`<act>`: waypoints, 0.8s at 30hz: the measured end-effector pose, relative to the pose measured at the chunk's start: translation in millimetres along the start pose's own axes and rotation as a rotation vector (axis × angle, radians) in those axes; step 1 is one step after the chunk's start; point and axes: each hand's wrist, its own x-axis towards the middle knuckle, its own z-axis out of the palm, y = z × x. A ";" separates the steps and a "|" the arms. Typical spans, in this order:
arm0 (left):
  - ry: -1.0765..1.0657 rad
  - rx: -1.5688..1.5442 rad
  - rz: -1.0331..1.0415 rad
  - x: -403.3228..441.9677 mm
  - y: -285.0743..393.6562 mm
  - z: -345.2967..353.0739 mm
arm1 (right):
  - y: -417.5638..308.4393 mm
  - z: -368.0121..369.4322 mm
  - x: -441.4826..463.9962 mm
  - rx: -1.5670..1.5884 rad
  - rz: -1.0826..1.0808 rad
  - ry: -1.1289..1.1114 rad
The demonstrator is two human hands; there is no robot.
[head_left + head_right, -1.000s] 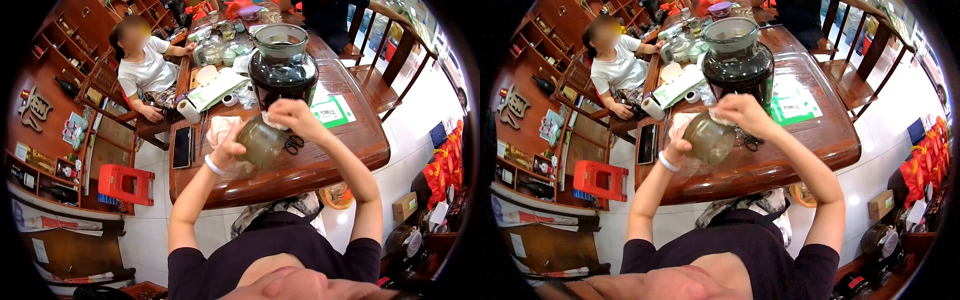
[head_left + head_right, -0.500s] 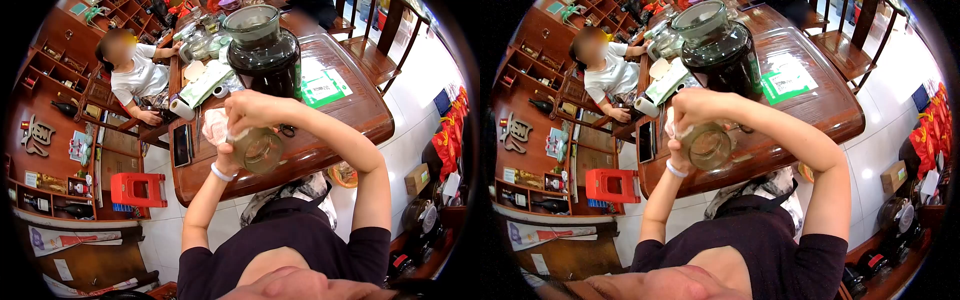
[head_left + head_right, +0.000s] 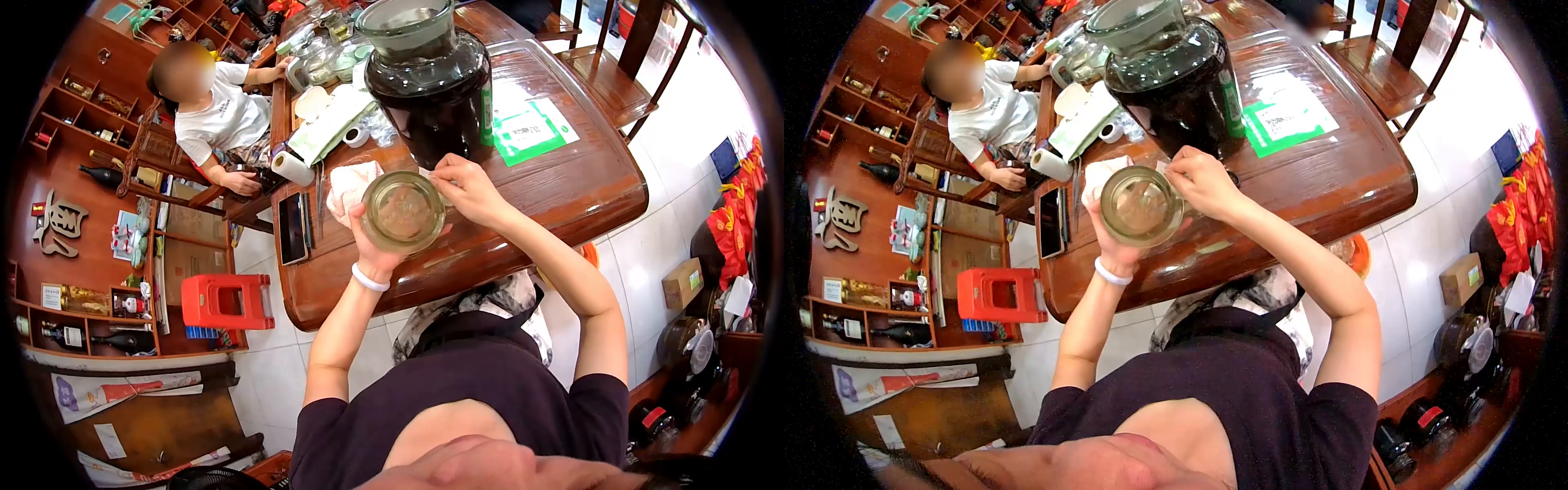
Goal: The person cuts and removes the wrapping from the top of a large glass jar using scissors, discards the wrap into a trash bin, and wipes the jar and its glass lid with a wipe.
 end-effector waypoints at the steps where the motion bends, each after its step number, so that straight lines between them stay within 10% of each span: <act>1: -0.104 -0.094 0.016 1.2 -2.0 -4.4 | -1.9 -1.5 3.6 -0.074 0.002 -0.017; 8: -0.153 -0.599 0.107 4.7 -10.0 -45.3 | -3.2 9.7 2.1 -0.210 0.079 0.025; 24: 0.350 -0.076 0.302 18.8 -19.4 -26.2 | -10.3 56.0 -67.4 -0.356 0.009 0.214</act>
